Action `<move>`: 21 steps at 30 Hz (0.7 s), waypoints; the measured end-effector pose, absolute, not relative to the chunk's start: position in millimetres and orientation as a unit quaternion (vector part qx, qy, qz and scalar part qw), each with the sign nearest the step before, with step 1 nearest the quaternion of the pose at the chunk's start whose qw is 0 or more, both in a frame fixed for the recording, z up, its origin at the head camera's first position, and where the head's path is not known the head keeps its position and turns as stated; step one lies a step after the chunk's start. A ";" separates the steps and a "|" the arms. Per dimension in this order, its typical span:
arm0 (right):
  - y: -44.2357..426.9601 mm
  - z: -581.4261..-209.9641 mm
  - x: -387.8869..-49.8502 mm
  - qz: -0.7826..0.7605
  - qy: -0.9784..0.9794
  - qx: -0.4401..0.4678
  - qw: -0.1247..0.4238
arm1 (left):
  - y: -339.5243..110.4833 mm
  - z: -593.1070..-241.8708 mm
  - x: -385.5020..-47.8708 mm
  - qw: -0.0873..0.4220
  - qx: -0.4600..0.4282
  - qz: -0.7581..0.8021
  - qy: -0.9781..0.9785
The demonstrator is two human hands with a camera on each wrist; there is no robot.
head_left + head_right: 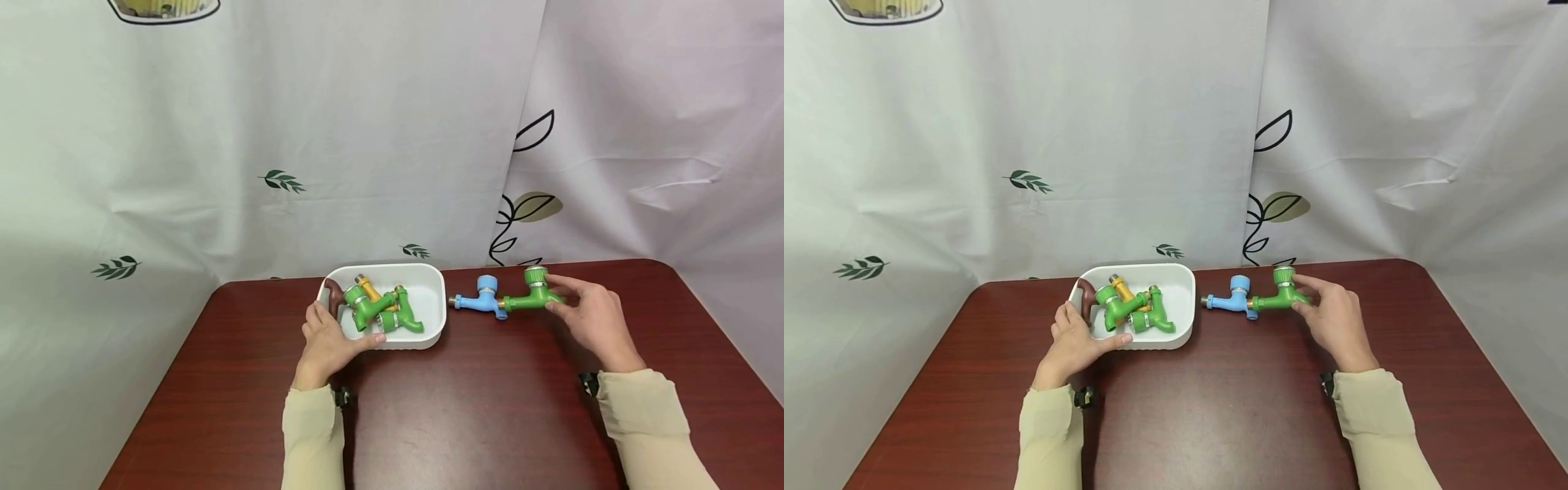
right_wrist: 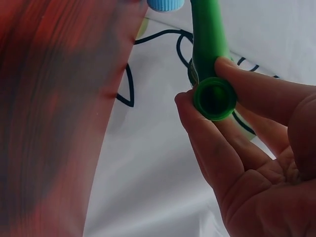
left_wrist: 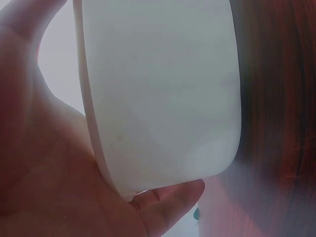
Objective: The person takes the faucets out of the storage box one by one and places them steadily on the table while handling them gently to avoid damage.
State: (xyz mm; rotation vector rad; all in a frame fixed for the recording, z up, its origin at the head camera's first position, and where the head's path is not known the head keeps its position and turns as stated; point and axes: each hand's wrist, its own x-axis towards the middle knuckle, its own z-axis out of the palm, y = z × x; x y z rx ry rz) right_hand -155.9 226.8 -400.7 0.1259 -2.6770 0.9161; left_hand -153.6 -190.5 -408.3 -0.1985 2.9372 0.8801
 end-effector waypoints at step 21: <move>236.4 -406.5 -158.2 0.315 -0.940 0.036 0.129 | -191.6 -410.5 -155.5 0.031 -0.060 0.288 0.955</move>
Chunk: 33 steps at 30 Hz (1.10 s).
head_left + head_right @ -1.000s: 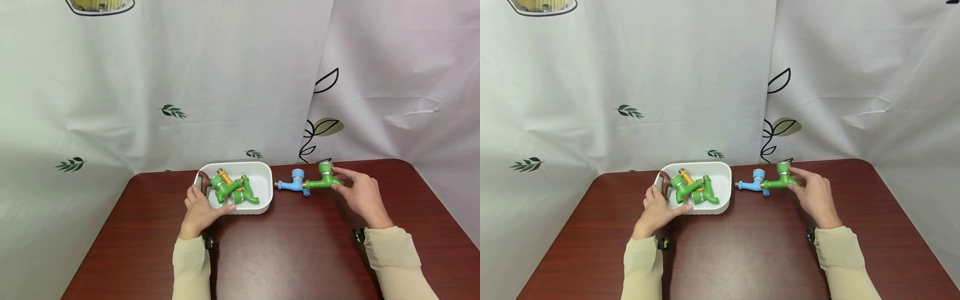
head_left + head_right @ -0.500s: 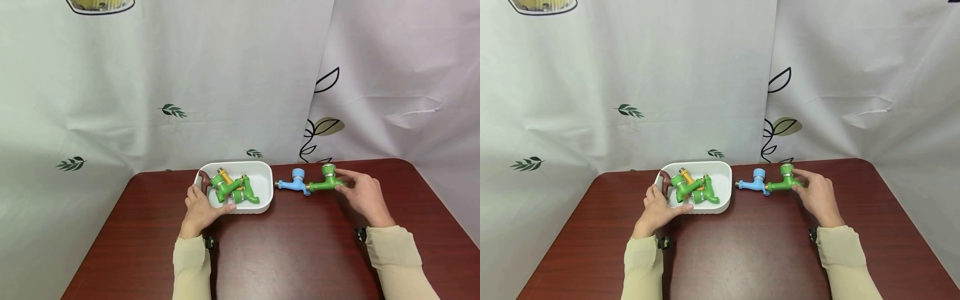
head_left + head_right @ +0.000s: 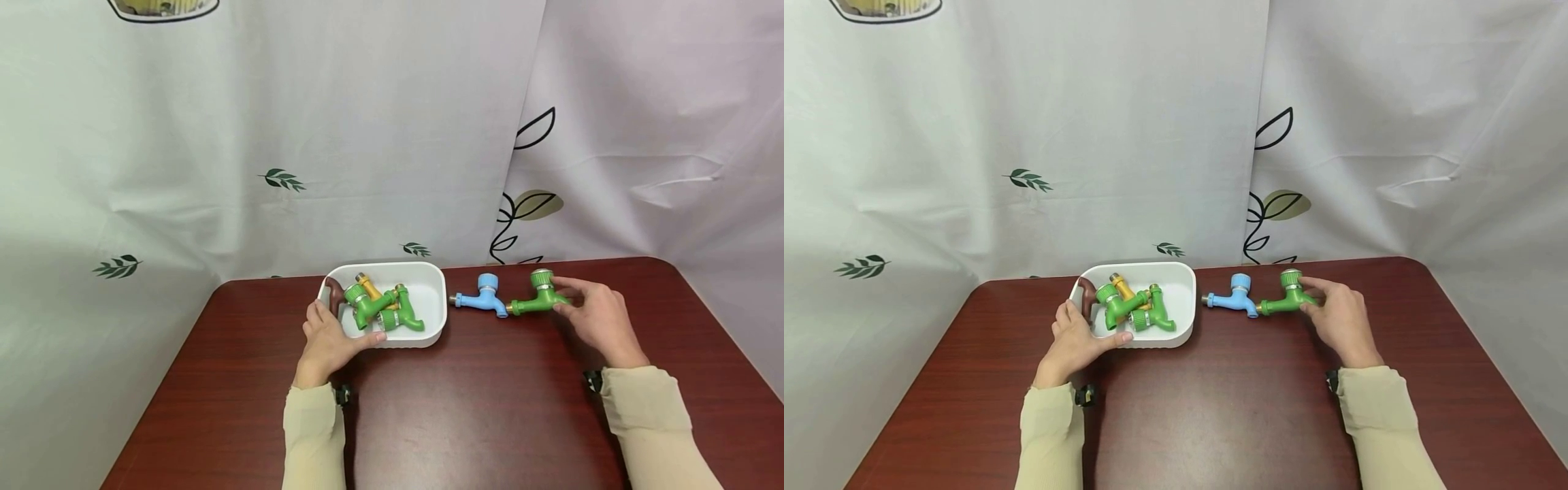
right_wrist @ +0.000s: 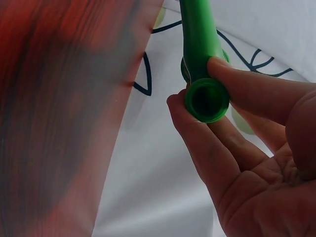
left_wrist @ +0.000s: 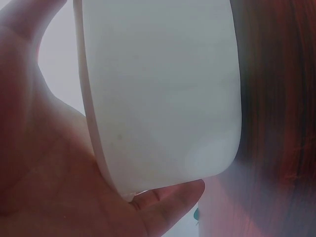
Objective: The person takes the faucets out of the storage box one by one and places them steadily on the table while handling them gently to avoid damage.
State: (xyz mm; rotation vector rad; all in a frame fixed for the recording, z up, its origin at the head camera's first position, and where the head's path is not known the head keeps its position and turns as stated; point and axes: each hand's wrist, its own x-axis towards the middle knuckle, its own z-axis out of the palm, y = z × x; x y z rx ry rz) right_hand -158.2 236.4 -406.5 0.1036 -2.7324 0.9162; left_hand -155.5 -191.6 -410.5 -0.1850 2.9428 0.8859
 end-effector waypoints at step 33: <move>239.4 -426.1 -166.0 0.317 -0.944 0.012 0.094 | -190.8 -408.7 -154.3 0.034 -0.065 0.293 0.953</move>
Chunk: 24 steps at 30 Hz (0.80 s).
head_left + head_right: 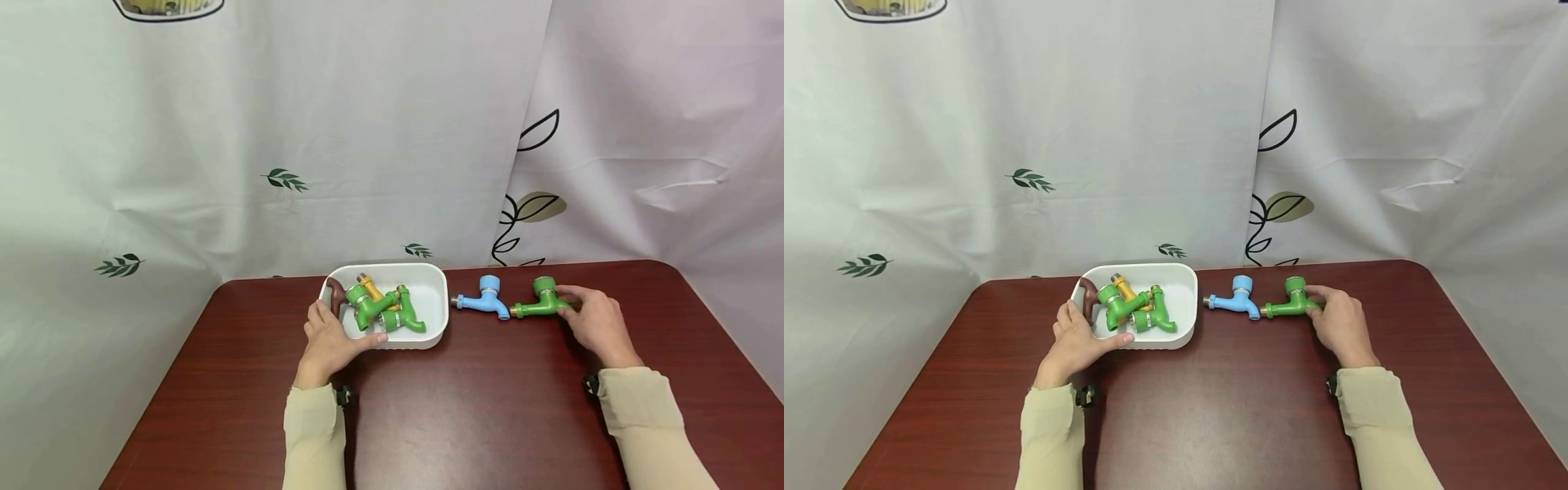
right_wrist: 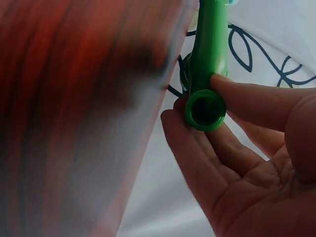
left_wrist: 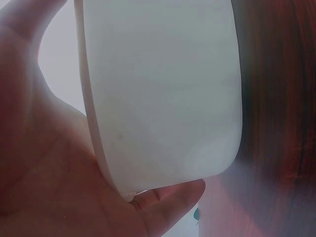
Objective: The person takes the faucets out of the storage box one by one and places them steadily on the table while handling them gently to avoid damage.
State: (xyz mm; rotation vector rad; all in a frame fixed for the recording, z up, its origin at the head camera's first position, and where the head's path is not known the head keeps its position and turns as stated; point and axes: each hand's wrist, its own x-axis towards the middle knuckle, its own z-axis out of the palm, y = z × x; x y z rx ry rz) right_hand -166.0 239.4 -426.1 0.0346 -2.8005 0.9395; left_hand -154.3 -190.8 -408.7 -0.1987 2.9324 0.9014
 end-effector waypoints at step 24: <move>242.1 -424.5 -166.3 0.319 -0.946 -0.030 0.048 | -191.7 -409.2 -153.7 0.034 -0.064 0.293 0.953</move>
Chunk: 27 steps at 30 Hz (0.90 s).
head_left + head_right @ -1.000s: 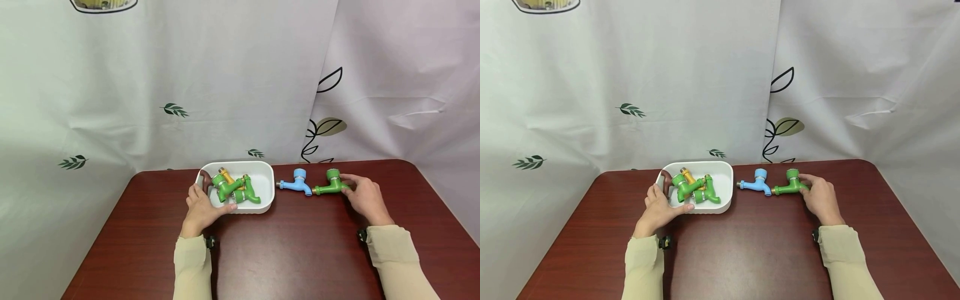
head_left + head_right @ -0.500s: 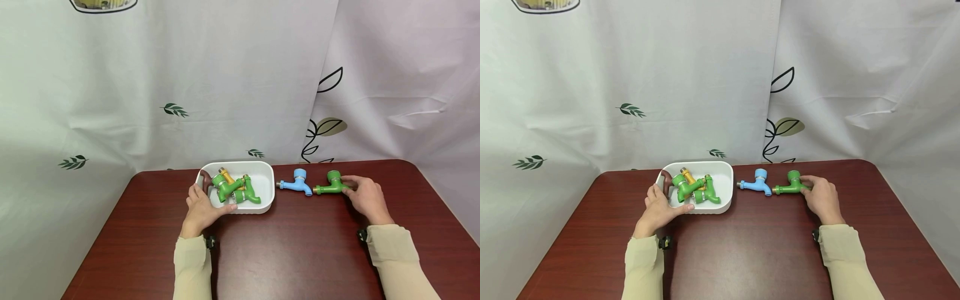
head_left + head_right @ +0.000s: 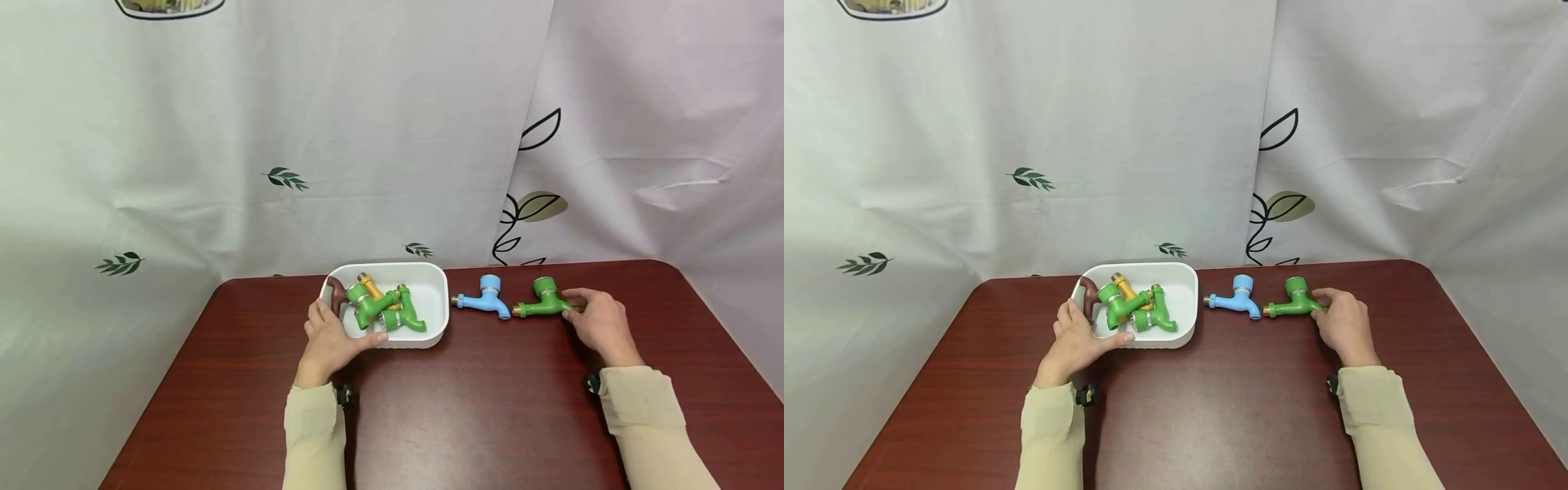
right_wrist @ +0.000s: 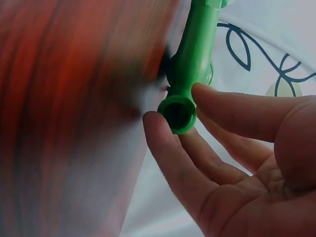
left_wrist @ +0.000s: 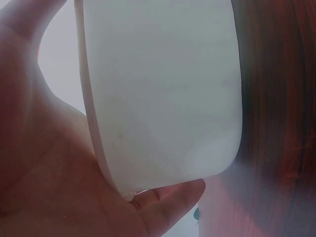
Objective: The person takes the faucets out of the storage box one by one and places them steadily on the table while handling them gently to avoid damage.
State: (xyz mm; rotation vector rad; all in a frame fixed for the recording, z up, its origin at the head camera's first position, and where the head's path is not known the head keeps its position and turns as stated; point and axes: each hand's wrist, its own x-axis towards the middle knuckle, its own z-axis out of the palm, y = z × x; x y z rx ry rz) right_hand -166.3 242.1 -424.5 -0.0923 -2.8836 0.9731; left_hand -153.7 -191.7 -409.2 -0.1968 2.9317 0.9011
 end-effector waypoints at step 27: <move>244.5 -420.6 -163.4 0.299 -0.953 -0.039 0.029 | -191.3 -409.1 -155.2 0.035 -0.063 0.286 0.956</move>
